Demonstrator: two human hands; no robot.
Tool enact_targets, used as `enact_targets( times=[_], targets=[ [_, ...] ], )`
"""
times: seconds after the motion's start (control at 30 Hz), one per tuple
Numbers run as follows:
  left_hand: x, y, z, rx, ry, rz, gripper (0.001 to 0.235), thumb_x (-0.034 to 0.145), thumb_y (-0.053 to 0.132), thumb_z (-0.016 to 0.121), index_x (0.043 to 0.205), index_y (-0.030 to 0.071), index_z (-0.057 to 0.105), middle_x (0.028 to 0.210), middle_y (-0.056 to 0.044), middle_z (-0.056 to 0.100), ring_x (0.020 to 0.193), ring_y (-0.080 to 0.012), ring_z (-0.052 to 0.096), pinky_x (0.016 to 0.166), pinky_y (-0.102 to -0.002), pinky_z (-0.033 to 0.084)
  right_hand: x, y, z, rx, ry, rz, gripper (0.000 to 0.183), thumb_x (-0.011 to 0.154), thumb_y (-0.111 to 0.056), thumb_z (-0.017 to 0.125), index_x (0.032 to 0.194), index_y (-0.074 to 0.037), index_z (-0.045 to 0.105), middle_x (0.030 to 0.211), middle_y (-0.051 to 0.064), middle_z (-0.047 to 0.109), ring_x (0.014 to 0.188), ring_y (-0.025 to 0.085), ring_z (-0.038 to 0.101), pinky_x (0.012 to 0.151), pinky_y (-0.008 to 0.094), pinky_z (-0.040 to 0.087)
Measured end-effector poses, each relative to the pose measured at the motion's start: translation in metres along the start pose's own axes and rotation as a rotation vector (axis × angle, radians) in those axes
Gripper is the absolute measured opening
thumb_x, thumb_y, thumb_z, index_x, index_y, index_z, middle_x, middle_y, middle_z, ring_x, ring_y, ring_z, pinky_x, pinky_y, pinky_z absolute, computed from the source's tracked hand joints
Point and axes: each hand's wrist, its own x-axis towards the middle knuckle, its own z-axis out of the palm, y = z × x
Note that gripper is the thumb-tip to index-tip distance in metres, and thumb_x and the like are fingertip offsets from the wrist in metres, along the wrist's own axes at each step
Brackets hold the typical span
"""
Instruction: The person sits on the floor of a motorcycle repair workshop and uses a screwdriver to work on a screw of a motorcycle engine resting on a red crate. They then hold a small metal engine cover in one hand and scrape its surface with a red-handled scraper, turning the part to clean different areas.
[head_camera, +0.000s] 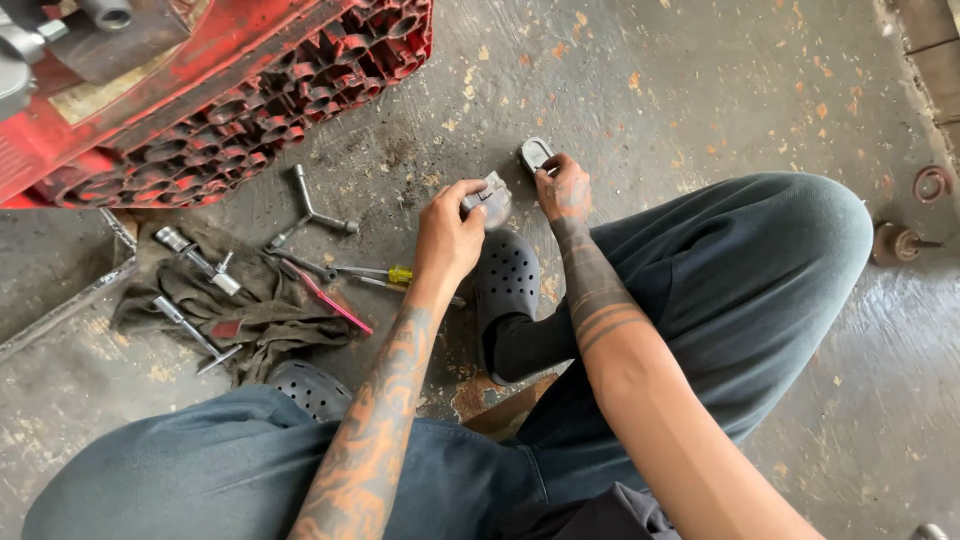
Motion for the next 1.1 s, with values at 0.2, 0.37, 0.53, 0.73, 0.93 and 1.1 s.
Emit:
enact_targets(
  times=[0.2,0.37,0.53,0.73,0.93,1.1],
  targets=[
    [0.014,0.000,0.020,-0.077,0.008,-0.102,0.030,0.088,0.012,0.066,0.117,0.015,0.074,0.109,-0.016,0.071,0.114,-0.0380,0.067,0.096,-0.045,0.055,-0.009,-0.016,-0.010,0.060,0.064,-0.066,0.023,0.089,-0.028,0.065,0.106,-0.015,0.071,0.091,0.015,0.075,0.100,0.041,0.071,0.089,0.055,0.056],
    [0.017,0.002,0.017,-0.101,0.023,-0.151,0.031,0.088,0.015,0.065,0.118,0.016,0.074,0.112,-0.016,0.072,0.116,-0.0369,0.066,0.097,-0.044,0.054,0.001,-0.019,0.005,0.048,0.079,-0.060,0.020,0.089,-0.029,0.067,0.105,-0.017,0.071,0.090,0.012,0.075,0.098,0.039,0.072,0.087,0.053,0.057],
    [0.016,0.001,0.008,-0.108,0.046,-0.170,0.031,0.088,0.015,0.065,0.118,0.016,0.074,0.115,-0.017,0.072,0.119,-0.0377,0.065,0.099,-0.045,0.054,0.016,-0.008,0.020,0.029,0.080,-0.046,0.018,0.089,-0.031,0.068,0.103,-0.021,0.071,0.088,0.008,0.075,0.098,0.036,0.072,0.086,0.050,0.058],
    [0.012,-0.004,-0.001,-0.105,0.079,-0.189,0.032,0.088,0.016,0.065,0.118,0.017,0.074,0.116,-0.016,0.072,0.119,-0.0370,0.064,0.100,-0.045,0.053,0.019,-0.001,0.021,0.017,0.090,-0.054,0.018,0.089,-0.030,0.069,0.105,-0.024,0.072,0.091,0.009,0.075,0.100,0.035,0.072,0.089,0.050,0.057],
    [0.002,0.003,-0.015,-0.124,0.130,-0.118,0.033,0.088,0.014,0.064,0.119,0.014,0.073,0.116,-0.018,0.072,0.119,-0.0390,0.064,0.101,-0.047,0.052,0.020,0.002,0.022,0.036,0.125,-0.038,0.024,0.085,-0.026,0.063,0.107,-0.026,0.071,0.086,0.006,0.074,0.099,0.032,0.072,0.089,0.049,0.058],
    [-0.017,0.013,-0.044,-0.138,0.165,-0.125,0.036,0.088,0.014,0.062,0.122,0.015,0.072,0.119,-0.019,0.071,0.121,-0.0391,0.063,0.103,-0.047,0.051,0.012,-0.012,0.020,0.100,0.196,-0.087,0.022,0.083,-0.025,0.063,0.104,-0.022,0.070,0.087,0.010,0.074,0.099,0.036,0.071,0.088,0.051,0.058]
  ],
)
